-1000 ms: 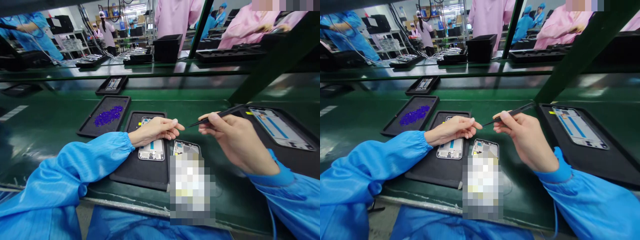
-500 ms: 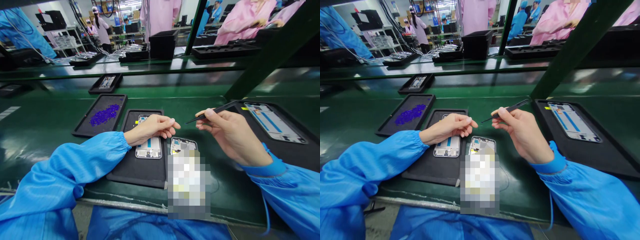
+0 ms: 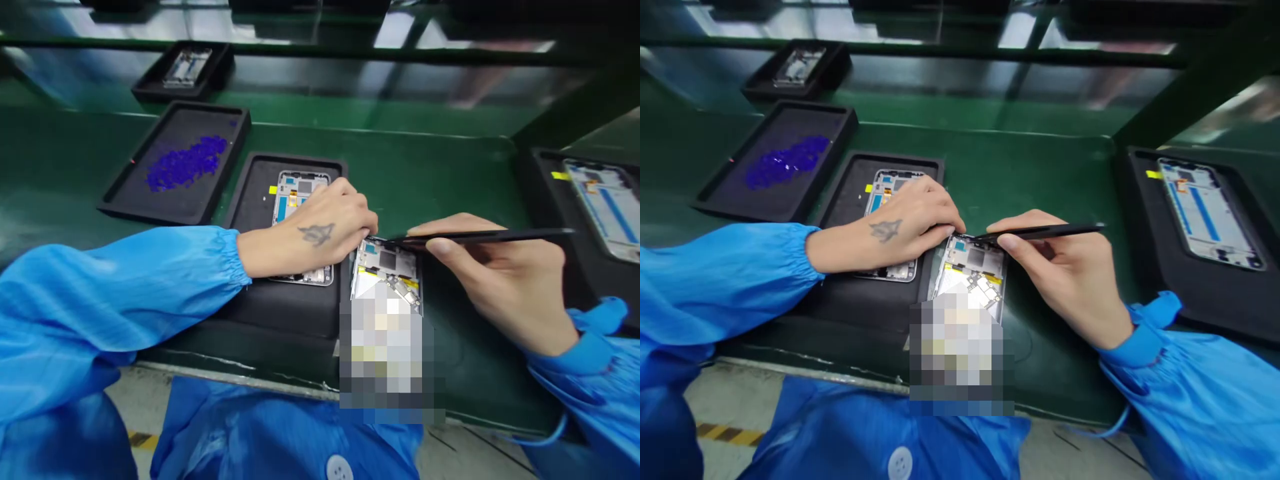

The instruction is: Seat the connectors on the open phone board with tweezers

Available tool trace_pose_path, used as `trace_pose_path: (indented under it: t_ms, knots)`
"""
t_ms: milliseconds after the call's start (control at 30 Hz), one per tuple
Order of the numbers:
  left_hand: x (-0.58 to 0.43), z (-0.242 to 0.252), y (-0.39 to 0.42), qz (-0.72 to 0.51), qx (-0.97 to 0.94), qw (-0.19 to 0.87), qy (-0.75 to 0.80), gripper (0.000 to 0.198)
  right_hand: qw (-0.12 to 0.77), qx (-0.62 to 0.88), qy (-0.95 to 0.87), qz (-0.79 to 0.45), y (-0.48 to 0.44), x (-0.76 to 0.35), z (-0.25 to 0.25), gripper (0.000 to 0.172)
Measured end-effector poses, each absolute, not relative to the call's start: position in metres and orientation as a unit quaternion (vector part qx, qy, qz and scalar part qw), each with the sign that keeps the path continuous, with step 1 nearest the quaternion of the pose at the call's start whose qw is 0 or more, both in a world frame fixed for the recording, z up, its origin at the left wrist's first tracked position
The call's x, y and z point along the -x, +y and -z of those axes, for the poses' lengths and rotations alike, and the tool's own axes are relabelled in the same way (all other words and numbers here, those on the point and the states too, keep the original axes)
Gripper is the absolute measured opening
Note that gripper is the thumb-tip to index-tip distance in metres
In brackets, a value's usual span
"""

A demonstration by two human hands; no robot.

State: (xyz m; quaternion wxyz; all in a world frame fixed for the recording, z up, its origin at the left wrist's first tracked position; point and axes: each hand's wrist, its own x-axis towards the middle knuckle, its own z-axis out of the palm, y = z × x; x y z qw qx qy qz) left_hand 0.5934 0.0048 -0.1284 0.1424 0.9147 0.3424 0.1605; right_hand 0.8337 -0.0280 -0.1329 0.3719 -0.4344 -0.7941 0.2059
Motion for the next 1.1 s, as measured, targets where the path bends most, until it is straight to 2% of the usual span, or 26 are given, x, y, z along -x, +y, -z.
trace_pose_path:
  t_ms: [233, 733, 933, 1100]
  knots:
    - [-0.591, 0.132, 0.006, -0.165, -0.916, 0.159, 0.328, 0.028, 0.371, 0.432, -0.806, -0.163, -0.031, -0.829, 0.134, 0.009]
    - [-0.589, 0.132, 0.007, -0.182, -0.915, 0.177, 0.313, 0.026, 0.369, 0.427, -0.81, -0.158, -0.033, -0.825, 0.131, 0.009]
    - [-0.589, 0.131, 0.006, -0.184, -0.912, 0.186, 0.316, 0.025, 0.344, 0.405, -0.84, -0.115, -0.036, -0.824, 0.132, 0.009]
    - [-0.59, 0.133, 0.007, -0.186, -0.912, 0.183, 0.317, 0.024, 0.315, 0.384, -0.865, -0.074, -0.044, -0.823, 0.132, 0.015]
